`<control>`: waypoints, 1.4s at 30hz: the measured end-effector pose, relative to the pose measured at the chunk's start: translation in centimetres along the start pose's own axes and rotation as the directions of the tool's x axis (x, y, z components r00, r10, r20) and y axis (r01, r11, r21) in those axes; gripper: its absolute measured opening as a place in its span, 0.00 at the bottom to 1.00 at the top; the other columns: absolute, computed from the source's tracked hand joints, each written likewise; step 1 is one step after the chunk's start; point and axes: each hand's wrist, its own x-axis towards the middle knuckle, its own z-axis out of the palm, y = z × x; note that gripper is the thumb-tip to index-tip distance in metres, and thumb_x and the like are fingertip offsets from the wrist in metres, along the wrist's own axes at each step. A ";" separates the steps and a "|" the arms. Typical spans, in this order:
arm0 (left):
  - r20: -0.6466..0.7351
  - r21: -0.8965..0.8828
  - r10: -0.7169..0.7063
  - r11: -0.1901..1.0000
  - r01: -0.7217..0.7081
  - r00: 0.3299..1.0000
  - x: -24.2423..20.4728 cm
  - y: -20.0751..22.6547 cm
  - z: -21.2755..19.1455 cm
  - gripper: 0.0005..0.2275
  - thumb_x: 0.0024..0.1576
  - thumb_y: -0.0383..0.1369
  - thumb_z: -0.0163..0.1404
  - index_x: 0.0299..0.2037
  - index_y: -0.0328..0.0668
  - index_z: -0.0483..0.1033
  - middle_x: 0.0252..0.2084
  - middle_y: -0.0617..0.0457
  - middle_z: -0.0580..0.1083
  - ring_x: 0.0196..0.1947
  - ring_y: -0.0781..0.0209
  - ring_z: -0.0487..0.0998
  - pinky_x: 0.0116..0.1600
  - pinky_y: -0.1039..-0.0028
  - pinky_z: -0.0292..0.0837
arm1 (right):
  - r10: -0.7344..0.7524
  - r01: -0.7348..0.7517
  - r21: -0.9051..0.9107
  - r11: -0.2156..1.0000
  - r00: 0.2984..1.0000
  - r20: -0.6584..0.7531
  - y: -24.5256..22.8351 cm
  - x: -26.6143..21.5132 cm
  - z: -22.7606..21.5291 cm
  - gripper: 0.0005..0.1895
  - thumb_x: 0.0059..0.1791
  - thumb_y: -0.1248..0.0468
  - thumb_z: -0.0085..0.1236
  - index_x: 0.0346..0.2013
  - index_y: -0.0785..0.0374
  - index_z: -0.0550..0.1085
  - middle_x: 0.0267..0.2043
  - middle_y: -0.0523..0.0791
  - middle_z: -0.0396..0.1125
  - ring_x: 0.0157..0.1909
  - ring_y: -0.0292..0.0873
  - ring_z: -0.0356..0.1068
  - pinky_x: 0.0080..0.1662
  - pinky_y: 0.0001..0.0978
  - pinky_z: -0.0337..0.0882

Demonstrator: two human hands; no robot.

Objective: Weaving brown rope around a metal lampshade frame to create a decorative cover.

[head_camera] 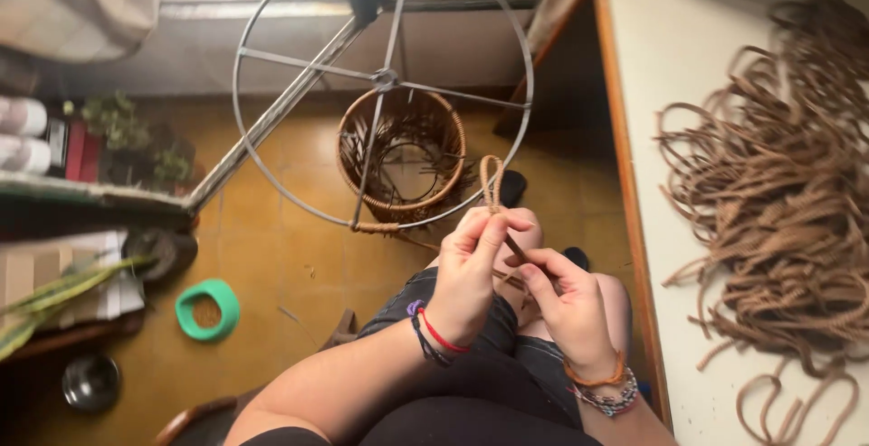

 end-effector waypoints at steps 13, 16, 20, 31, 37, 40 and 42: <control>-0.207 -0.171 -0.567 0.823 0.541 0.797 0.3 -12.1 -10.1 0.23 0.62 0.41 0.40 0.67 0.42 0.67 0.60 0.48 0.74 0.44 0.64 0.77 0.42 0.81 0.66 | 0.217 -0.244 0.288 0.926 0.968 0.125 5.4 4.7 4.5 0.11 0.55 0.70 0.50 0.33 0.74 0.78 0.17 0.38 0.49 0.16 0.25 0.44 0.18 0.16 0.49; -0.114 -0.091 -0.308 0.950 0.298 0.945 1.3 -12.5 -10.7 0.37 0.59 0.18 0.41 0.77 0.50 0.36 0.73 0.21 0.42 0.69 0.21 0.55 0.69 0.46 0.56 | 0.215 -0.248 0.299 0.922 0.967 0.137 5.5 4.7 4.6 0.11 0.55 0.70 0.51 0.33 0.76 0.77 0.18 0.38 0.50 0.16 0.23 0.46 0.18 0.15 0.50; -0.046 -0.162 -0.209 0.967 0.199 0.977 1.8 -17.3 -11.8 0.06 0.59 0.27 0.39 0.44 0.43 0.66 0.55 0.45 0.56 0.56 0.43 0.61 0.61 0.58 0.53 | 0.229 -0.260 0.277 0.925 0.963 0.139 6.3 4.6 4.5 0.11 0.55 0.70 0.52 0.33 0.76 0.77 0.19 0.39 0.50 0.16 0.24 0.46 0.18 0.16 0.50; 0.005 -0.292 -0.546 0.800 0.524 0.837 1.5 -10.3 -9.4 0.12 0.56 0.41 0.61 0.42 0.43 0.83 0.39 0.53 0.81 0.41 0.68 0.80 0.43 0.82 0.72 | 0.220 -0.253 0.218 0.942 0.961 0.167 6.1 4.9 4.0 0.12 0.55 0.68 0.53 0.32 0.74 0.77 0.16 0.40 0.53 0.16 0.25 0.48 0.18 0.16 0.52; -0.084 -0.218 -0.450 0.879 0.425 0.889 1.6 -13.9 -9.8 0.09 0.53 0.36 0.65 0.40 0.45 0.84 0.34 0.62 0.81 0.36 0.78 0.78 0.43 0.91 0.69 | 0.209 -0.228 0.097 0.969 0.962 0.175 6.7 5.6 3.9 0.11 0.54 0.66 0.56 0.29 0.69 0.80 0.13 0.39 0.55 0.16 0.26 0.51 0.19 0.17 0.54; -0.159 -0.161 -0.444 0.893 0.420 0.882 1.3 -14.9 -9.8 0.09 0.53 0.39 0.65 0.39 0.47 0.83 0.31 0.61 0.80 0.34 0.80 0.75 0.40 0.91 0.66 | 0.218 -0.224 0.015 0.975 0.960 0.176 6.3 5.6 4.0 0.11 0.53 0.65 0.57 0.29 0.67 0.81 0.12 0.39 0.56 0.15 0.27 0.51 0.18 0.18 0.55; -0.218 -0.151 -0.474 0.880 0.450 0.853 0.7 -14.1 -9.3 0.09 0.54 0.38 0.64 0.41 0.46 0.84 0.30 0.62 0.80 0.33 0.81 0.76 0.39 0.93 0.68 | 0.213 -0.210 -0.037 0.977 0.953 0.216 6.7 5.8 4.0 0.11 0.52 0.63 0.58 0.29 0.64 0.82 0.12 0.40 0.60 0.14 0.28 0.55 0.19 0.17 0.57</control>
